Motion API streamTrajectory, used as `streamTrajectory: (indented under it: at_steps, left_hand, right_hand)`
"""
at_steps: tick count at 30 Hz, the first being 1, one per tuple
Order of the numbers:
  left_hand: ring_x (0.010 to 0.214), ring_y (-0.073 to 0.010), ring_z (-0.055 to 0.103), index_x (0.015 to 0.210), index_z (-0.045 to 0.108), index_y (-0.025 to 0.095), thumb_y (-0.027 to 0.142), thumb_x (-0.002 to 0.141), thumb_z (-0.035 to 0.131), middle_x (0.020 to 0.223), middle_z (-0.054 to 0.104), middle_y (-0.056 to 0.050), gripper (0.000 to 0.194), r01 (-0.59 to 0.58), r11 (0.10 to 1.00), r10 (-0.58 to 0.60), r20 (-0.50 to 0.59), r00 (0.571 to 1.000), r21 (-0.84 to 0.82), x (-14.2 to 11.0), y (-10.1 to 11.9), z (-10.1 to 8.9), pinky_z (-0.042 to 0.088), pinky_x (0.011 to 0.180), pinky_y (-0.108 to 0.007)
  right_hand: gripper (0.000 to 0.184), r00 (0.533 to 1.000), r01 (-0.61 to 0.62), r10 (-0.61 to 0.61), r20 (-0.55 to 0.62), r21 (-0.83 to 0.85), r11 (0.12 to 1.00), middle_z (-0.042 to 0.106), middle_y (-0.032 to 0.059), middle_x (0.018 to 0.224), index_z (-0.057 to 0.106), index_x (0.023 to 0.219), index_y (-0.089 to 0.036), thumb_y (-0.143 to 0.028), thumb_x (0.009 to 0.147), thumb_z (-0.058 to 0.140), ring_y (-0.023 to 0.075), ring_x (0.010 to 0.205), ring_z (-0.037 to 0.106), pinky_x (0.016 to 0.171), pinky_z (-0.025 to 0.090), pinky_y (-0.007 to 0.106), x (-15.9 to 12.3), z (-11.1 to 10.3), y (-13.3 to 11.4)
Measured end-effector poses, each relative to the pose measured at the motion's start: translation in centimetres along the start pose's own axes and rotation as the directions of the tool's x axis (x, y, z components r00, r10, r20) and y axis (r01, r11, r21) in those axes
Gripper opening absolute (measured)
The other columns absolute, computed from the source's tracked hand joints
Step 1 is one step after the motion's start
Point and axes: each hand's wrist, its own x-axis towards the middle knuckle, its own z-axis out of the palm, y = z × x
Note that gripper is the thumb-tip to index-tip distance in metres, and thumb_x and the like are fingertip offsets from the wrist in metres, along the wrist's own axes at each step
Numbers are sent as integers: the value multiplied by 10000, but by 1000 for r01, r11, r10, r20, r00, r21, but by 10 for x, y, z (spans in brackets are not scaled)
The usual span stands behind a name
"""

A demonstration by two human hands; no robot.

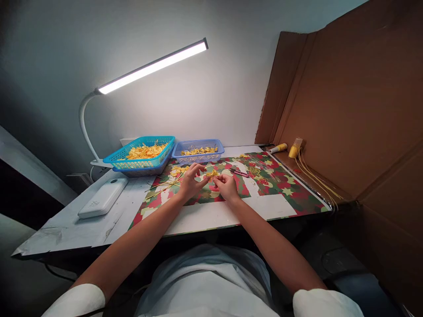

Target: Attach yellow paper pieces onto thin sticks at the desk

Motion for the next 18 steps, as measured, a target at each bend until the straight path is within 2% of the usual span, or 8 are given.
streamTrajectory:
  at_steps: [4, 8, 12, 18]
  left_hand:
    - [767, -142, 518, 754, 595, 193, 193, 747, 650, 817, 575, -16, 56, -51, 993, 47, 40, 998, 111, 0, -1, 0, 412, 714, -262]
    - [740, -146, 521, 723, 602, 191, 250, 763, 655, 759, 602, -11, 89, -41, 985, 32, 54, 998, 170, 0, -1, 0, 405, 699, -269]
    - [645, -135, 499, 692, 613, 187, 324, 762, 661, 692, 635, -4, 161, 41, 985, -51, 58, 997, 166, 0, 1, 1, 380, 641, -269]
    - [614, -119, 493, 663, 641, 178, 322, 748, 657, 666, 650, 2, 168, 165, 984, -170, 73, 983, 68, 1, 0, 2, 366, 620, -249]
  right_hand:
    - [257, 1000, 7, -7, 5, -14, 1000, 577, -9, 550, 569, 611, -193, -430, 610, 667, 145, 562, 553, 553, 449, 280, -1, 0, -1]
    - [227, 1000, 3, -3, 9, -20, 1000, 583, -6, 556, 596, 636, -193, -406, 613, 673, 158, 565, 570, 560, 462, 293, -1, 0, -1]
    - [222, 1000, -13, 13, -7, 6, 1000, 620, 11, 613, 621, 663, -190, -390, 597, 695, 167, 583, 585, 570, 485, 306, 0, 1, 2]
    - [270, 1000, 0, 0, -10, 18, 1000, 629, 20, 632, 636, 684, -188, -425, 581, 715, 170, 602, 583, 571, 497, 313, 1, 1, 5]
